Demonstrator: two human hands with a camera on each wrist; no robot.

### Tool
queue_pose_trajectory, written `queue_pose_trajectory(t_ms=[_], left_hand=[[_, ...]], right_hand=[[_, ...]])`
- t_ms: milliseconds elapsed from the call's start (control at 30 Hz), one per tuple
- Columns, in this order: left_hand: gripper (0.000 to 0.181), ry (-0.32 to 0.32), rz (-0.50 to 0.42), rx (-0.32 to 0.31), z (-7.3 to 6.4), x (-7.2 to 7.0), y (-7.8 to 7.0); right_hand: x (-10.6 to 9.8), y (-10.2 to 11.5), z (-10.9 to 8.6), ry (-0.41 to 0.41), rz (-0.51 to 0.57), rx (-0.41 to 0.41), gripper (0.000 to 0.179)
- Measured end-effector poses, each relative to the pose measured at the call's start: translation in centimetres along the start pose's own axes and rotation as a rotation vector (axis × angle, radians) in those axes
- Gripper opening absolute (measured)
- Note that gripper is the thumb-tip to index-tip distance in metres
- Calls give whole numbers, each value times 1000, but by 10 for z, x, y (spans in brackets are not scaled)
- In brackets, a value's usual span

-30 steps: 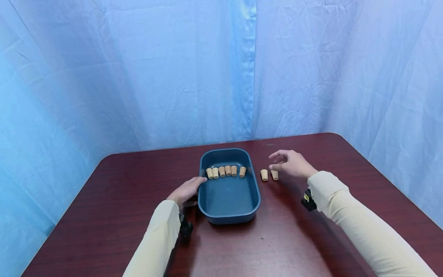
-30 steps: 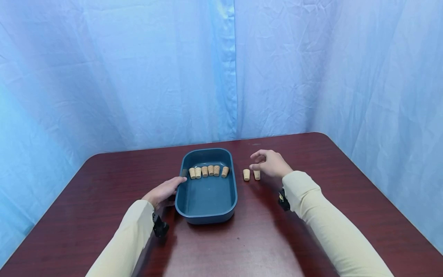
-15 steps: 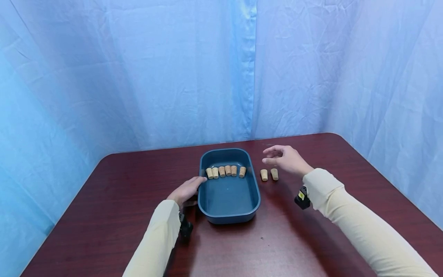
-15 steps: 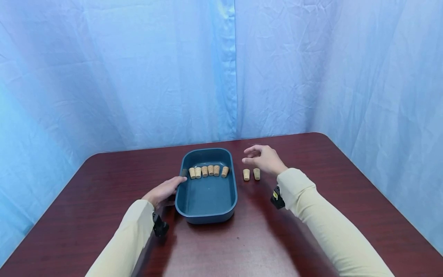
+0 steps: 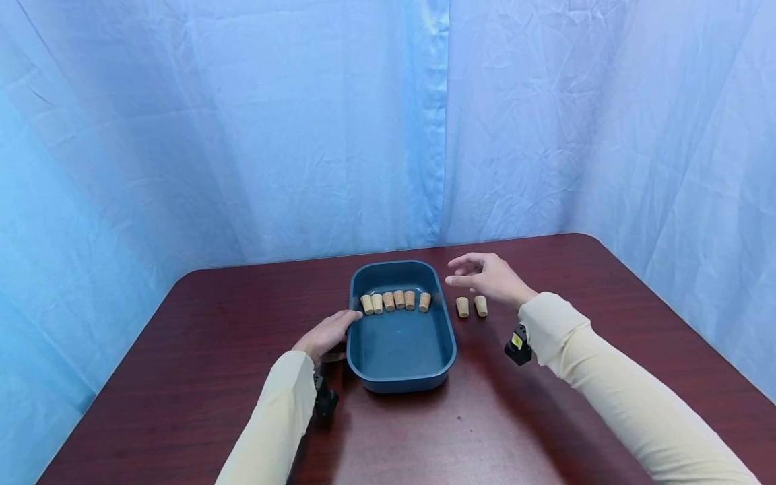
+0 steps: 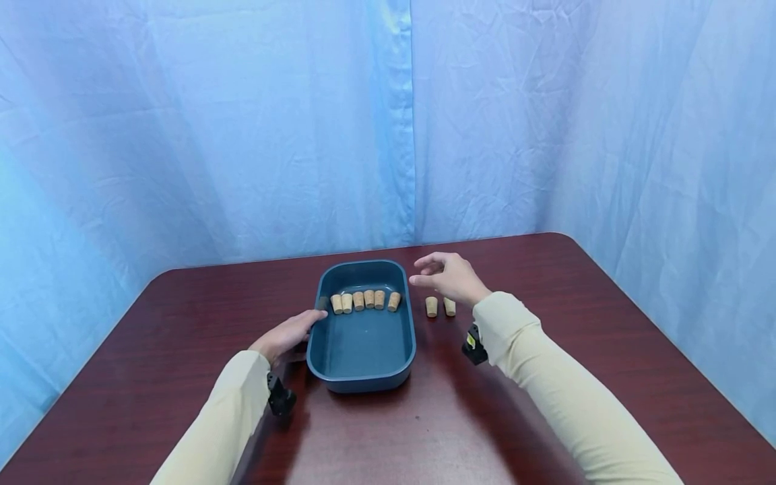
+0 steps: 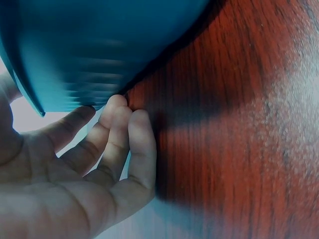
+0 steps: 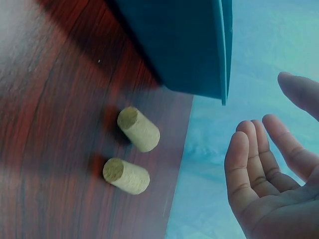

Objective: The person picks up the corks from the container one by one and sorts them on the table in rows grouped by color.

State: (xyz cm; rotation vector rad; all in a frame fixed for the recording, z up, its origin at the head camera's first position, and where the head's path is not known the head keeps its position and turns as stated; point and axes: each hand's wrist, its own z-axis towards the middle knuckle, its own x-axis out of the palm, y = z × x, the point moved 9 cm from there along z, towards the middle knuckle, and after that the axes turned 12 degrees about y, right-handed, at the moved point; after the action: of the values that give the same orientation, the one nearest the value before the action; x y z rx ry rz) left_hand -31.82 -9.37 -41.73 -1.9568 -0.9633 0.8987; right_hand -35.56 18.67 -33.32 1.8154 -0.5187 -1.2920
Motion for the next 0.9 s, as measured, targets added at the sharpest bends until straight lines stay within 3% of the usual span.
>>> queue_pose_trajectory(t_ms=[233, 600, 900], left_hand=[[59, -4, -11, -13, 0, 0, 1], [58, -1, -16, -2, -1, 0, 1], [58, -14, -20, -10, 2, -2, 2]], right_hand=[[9, 8, 5, 25, -11, 22, 47], [18, 24, 13, 35, -14, -18, 47], [23, 30, 21, 30, 51, 12, 47]])
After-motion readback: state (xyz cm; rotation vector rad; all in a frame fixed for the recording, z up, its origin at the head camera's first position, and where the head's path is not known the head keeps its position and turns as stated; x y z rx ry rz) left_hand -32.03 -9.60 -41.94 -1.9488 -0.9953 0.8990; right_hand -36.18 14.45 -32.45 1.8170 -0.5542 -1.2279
